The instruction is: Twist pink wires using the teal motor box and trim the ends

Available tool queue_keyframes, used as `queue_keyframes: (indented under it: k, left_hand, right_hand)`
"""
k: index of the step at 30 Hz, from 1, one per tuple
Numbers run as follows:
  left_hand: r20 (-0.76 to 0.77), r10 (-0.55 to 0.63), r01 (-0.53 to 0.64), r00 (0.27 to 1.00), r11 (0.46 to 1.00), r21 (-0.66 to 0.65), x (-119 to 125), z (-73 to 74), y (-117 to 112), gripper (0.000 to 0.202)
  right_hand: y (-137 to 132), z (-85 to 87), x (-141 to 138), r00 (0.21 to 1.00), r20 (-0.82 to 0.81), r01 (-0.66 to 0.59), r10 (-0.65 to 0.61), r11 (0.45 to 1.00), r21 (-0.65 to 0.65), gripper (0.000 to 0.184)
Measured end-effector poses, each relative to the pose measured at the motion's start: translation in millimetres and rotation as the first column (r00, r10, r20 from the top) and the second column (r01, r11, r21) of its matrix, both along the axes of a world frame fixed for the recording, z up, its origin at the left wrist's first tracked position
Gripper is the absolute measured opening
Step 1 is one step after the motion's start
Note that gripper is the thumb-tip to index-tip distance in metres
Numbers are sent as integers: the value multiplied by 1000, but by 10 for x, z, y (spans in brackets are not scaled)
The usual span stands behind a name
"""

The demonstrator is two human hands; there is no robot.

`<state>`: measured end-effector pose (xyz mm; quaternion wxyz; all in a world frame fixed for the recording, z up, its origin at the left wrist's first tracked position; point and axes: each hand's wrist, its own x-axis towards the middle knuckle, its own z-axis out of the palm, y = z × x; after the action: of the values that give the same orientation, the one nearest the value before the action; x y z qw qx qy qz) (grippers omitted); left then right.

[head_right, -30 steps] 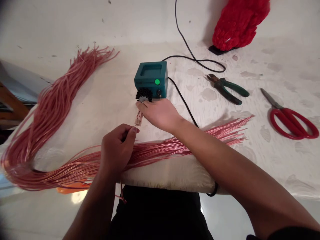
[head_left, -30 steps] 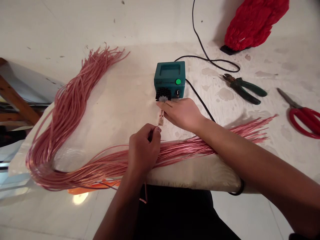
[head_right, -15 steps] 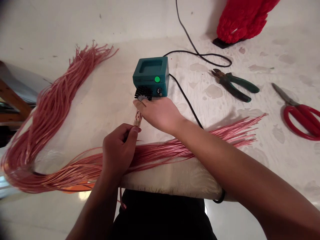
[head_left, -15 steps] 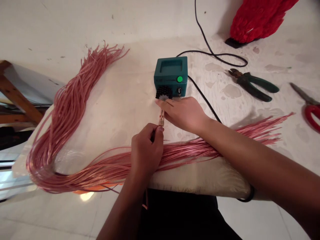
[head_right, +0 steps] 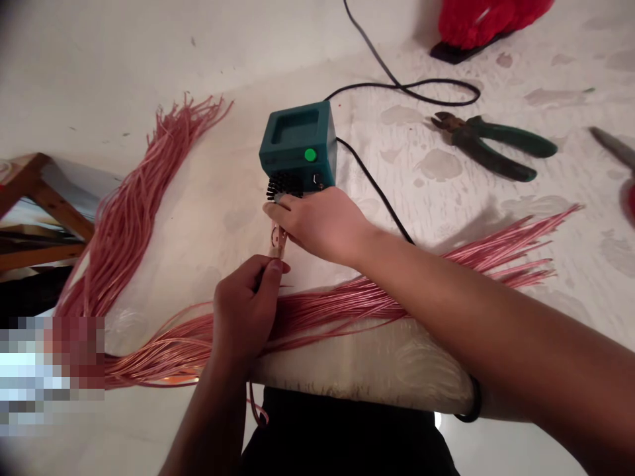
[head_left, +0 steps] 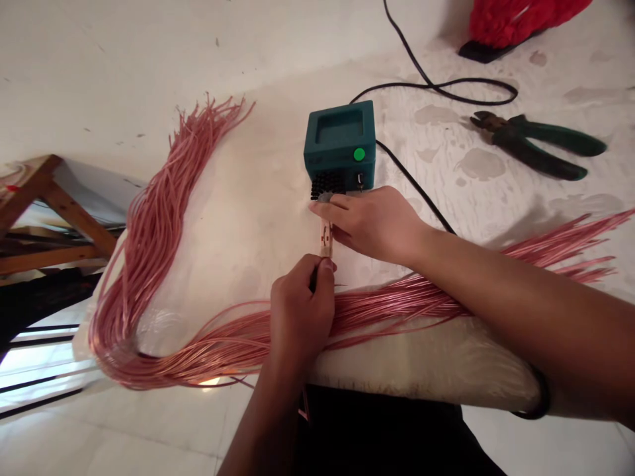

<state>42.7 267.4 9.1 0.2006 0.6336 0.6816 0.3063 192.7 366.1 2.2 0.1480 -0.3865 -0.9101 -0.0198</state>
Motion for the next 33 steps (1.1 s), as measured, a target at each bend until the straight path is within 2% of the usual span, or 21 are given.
queue_keyframes:
  k: [3,5,7,9,11,13,19,33]
  left_hand:
    - [-29,1,-1,1000,1000,4,7,-7,-3,21]
    - [-44,11,-10,999,1000,6,16,-5,-10,21]
    - [-44,20,-20,999,1000,7,25,-1,-19,21]
    - [-40,22,-22,999,1000,9,31,1,-27,22]
    - [-31,18,-18,999,1000,12,32,2,-33,22]
    - [-14,21,-21,1000,1000,12,32,2,-36,22]
    - [6,63,-63,998,998,-1,45,25,-30,22]
    - [0,60,-60,998,998,15,42,10,-22,21]
  right_hand:
    - [0,-21,21,999,-39,-38,37,999,-14,49]
    - [12,-10,55,996,-89,-31,33,999,22,49]
    - [40,31,107,988,-152,49,-36,995,85,46]
    - [79,88,165,968,-194,186,-158,973,134,42]
    - [114,133,211,949,-183,286,-258,947,148,41]
    - [134,147,238,940,-157,325,-303,936,136,42]
    - [134,108,248,925,-236,328,-297,939,101,52]
    - [139,90,294,894,-367,299,-258,952,59,41]
